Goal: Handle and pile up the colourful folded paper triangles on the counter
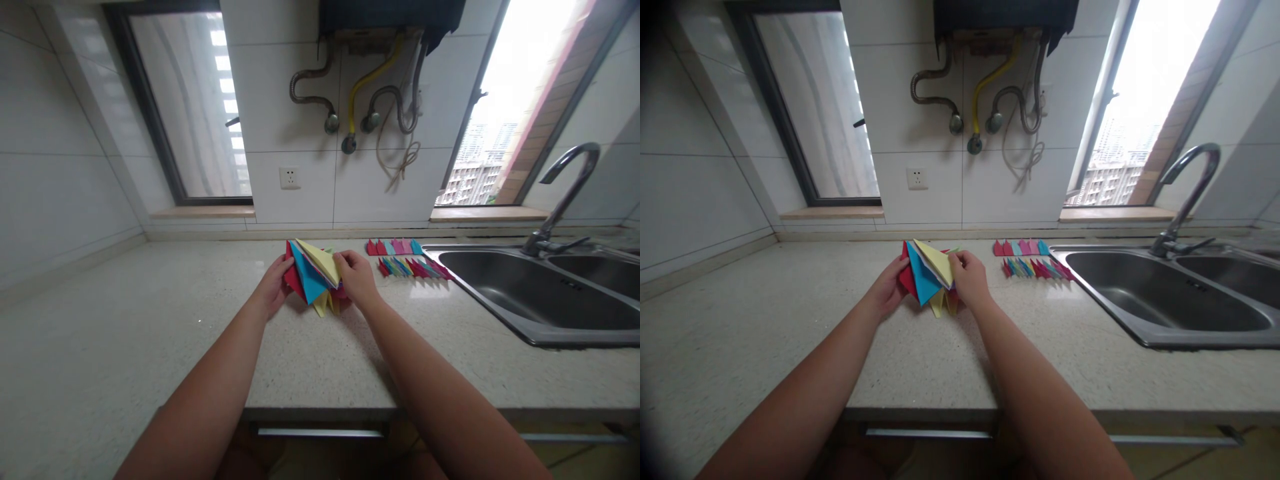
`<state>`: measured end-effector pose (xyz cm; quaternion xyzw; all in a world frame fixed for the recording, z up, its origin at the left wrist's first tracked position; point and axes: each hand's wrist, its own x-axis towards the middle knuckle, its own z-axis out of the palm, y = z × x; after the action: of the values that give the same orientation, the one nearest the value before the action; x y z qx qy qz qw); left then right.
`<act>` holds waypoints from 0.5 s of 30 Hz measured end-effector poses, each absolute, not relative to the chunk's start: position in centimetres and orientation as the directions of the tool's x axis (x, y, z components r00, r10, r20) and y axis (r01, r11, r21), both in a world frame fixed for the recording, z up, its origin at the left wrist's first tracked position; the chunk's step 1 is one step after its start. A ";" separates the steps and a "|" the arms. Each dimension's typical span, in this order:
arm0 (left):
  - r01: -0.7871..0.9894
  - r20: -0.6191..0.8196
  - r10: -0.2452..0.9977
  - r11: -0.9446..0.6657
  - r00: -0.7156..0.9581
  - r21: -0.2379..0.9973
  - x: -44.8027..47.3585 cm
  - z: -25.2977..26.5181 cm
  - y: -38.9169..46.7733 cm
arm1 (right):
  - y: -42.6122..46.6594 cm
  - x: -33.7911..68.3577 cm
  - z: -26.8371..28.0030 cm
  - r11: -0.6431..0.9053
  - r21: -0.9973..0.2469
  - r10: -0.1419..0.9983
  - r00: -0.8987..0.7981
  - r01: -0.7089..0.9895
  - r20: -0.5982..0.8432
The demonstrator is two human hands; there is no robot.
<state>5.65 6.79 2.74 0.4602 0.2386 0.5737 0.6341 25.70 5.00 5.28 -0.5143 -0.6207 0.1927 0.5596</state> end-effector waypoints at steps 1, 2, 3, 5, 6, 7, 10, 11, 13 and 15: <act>-0.527 0.218 0.959 -0.092 0.181 0.845 5.5 2.8 7.0 | 5.2 25.8 5.2 0.399 -0.813 0.846 0.172 0.425 0.505; -0.550 0.207 0.970 -0.106 0.125 0.828 5.4 2.9 7.3 | 5.4 25.9 5.1 0.392 -0.822 0.845 0.192 0.414 0.500; -0.570 0.190 0.980 -0.123 0.061 0.813 5.2 3.0 7.6 | 5.5 25.9 5.0 0.375 -0.845 0.855 0.210 0.380 0.474; -0.590 0.161 0.985 -0.165 -0.060 0.790 4.7 3.1 8.2 | 5.8 26.0 4.8 0.319 -0.916 0.905 0.208 0.244 0.371; -0.588 0.152 0.982 -0.187 -0.110 0.787 4.5 3.1 8.4 | 5.9 26.0 4.7 0.284 -0.945 0.932 0.185 0.161 0.311; -0.580 0.147 0.978 -0.206 -0.147 0.788 4.2 3.1 8.6 | 6.0 26.1 4.6 0.253 -0.963 0.952 0.155 0.089 0.264; -0.550 0.122 0.971 -0.217 -0.205 0.807 3.7 2.8 8.9 | 6.1 26.2 4.5 0.224 -0.974 0.968 0.115 0.016 0.225; -0.540 0.103 0.969 -0.212 -0.225 0.815 3.6 2.7 9.0 | 6.1 26.3 4.5 0.222 -0.975 0.967 0.121 0.019 0.223; -0.522 0.074 0.959 -0.212 -0.272 0.826 3.3 2.5 9.1 | 6.1 26.5 4.6 0.220 -0.975 0.964 0.147 0.024 0.221; -0.499 0.058 0.940 -0.230 -0.335 0.836 2.9 2.3 9.4 | 6.1 26.6 4.7 0.227 -0.973 0.957 0.178 0.042 0.231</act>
<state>2.94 9.44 2.30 0.2949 0.3740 0.7265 0.4953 26.64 6.14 4.67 -0.4874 -0.5123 0.3857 0.5927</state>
